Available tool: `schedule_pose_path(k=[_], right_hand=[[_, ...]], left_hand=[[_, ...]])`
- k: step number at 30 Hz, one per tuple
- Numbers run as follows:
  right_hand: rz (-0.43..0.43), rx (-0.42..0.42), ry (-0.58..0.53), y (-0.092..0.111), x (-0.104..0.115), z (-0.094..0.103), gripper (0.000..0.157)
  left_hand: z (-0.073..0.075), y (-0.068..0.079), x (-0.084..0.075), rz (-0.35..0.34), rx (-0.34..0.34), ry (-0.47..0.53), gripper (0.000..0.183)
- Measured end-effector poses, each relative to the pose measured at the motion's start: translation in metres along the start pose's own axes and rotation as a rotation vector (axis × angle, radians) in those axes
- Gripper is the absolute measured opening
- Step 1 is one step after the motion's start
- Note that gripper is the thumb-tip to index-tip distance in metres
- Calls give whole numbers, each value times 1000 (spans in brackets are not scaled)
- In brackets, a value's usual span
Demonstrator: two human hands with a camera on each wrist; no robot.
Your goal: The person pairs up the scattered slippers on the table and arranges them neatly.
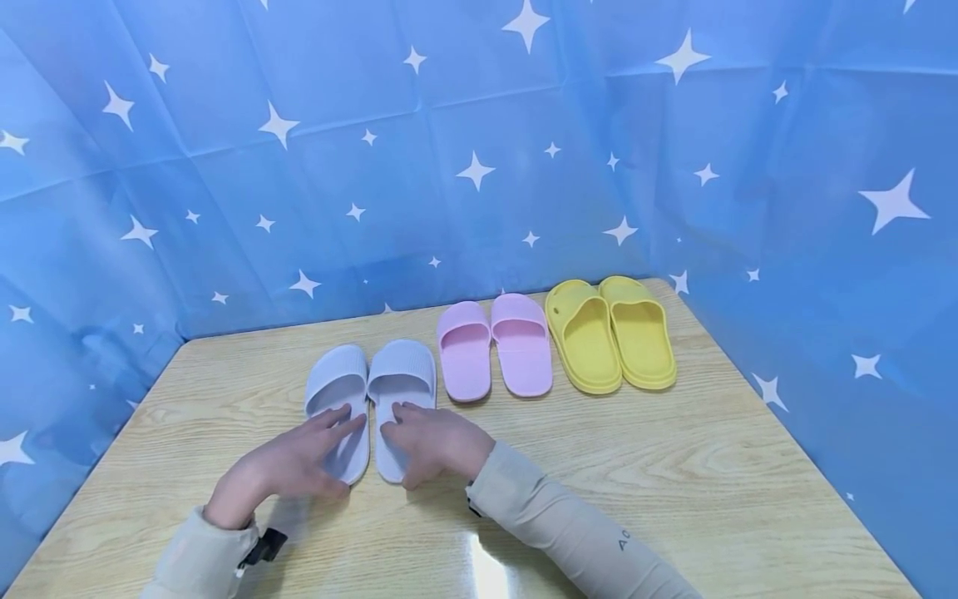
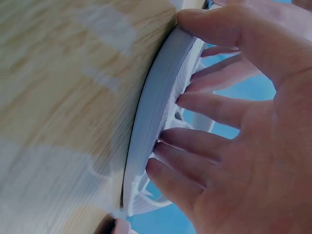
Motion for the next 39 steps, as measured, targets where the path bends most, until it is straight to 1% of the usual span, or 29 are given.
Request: schedule_pose_path(k=[5,11,20,25,27,34,39], right_hand=[[-1,-6,5,0,0,1,82],[10,-17,9,-1,-1,1,80],[16,-28,0,-1,-2,0,81],[21,-38,-5,-2,-3,0,82],[22,-38,-6,-3,-4,0,80],[-1,-28,-25,-5,-5,0,72],[-12,-31,-20,-5,-5,-1,70]], left_hand=[[1,-2,0,-14,-28,-6,95],[3,-1,1,-5,-49,-16,95],[4,-4,0,-10,-51,-51,92],[4,-4,0,-15,-65,-61,89],[4,-3,0,-14,-73,-64,86],[2,-4,1,-42,-115,-96,83],[1,-5,3,-40,-129,-100,79]])
Point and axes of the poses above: each hand's wrist, its own y-axis away from the middle knuckle, its own z-axis out of the back of the hand, x = y × z, the point moved 2 cm from there along -y, towards the middle knuckle, and after that the axes turned 10 degrees about -z, right-handed, at the moved point
